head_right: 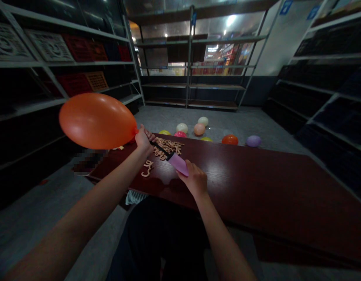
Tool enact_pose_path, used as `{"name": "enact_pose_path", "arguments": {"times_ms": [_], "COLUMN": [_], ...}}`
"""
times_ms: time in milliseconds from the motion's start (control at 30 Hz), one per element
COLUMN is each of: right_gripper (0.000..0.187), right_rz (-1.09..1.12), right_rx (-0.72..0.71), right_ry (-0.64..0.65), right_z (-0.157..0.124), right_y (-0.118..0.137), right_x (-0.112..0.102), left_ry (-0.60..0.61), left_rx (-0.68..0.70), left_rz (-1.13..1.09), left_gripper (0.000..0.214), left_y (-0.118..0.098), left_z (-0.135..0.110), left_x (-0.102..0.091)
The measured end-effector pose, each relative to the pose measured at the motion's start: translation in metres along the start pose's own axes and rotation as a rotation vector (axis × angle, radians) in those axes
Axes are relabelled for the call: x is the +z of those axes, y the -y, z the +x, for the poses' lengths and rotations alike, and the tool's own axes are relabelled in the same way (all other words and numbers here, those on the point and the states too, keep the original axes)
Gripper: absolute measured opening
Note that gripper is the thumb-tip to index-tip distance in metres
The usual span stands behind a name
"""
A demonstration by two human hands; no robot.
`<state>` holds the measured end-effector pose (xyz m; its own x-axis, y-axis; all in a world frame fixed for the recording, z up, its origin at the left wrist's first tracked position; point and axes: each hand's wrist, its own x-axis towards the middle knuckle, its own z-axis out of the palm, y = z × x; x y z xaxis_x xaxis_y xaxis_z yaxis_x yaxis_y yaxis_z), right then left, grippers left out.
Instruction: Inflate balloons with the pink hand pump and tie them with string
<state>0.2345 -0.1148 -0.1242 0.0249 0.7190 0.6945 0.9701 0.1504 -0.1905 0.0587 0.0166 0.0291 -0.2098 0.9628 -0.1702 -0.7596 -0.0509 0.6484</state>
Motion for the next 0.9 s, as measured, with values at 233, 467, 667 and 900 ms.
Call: {"name": "enact_pose_path", "arguments": {"times_ms": [233,467,667,900], "right_gripper": [0.046,0.047,0.047,0.048], "right_rz": [-0.022,-0.021,-0.017,-0.013], "right_rx": [0.079,0.015,-0.065,-0.15], "right_ry": [0.003,0.068,0.075,0.089], "right_z": [0.001,0.002,0.0,-0.001], "right_y": [0.001,0.008,0.007,0.006], "right_x": [0.002,0.003,0.002,-0.005], "left_ry": [0.072,0.017,-0.022,-0.135], "left_rx": [-0.076,-0.093,-0.101,-0.071], "left_rz": [0.086,0.086,0.044,0.009], "left_gripper": [0.052,0.047,0.051,0.047], "left_y": [0.059,0.04,0.013,-0.045], "left_z": [-0.03,-0.019,-0.002,0.012], "left_x": [0.006,-0.014,-0.032,-0.047]}}
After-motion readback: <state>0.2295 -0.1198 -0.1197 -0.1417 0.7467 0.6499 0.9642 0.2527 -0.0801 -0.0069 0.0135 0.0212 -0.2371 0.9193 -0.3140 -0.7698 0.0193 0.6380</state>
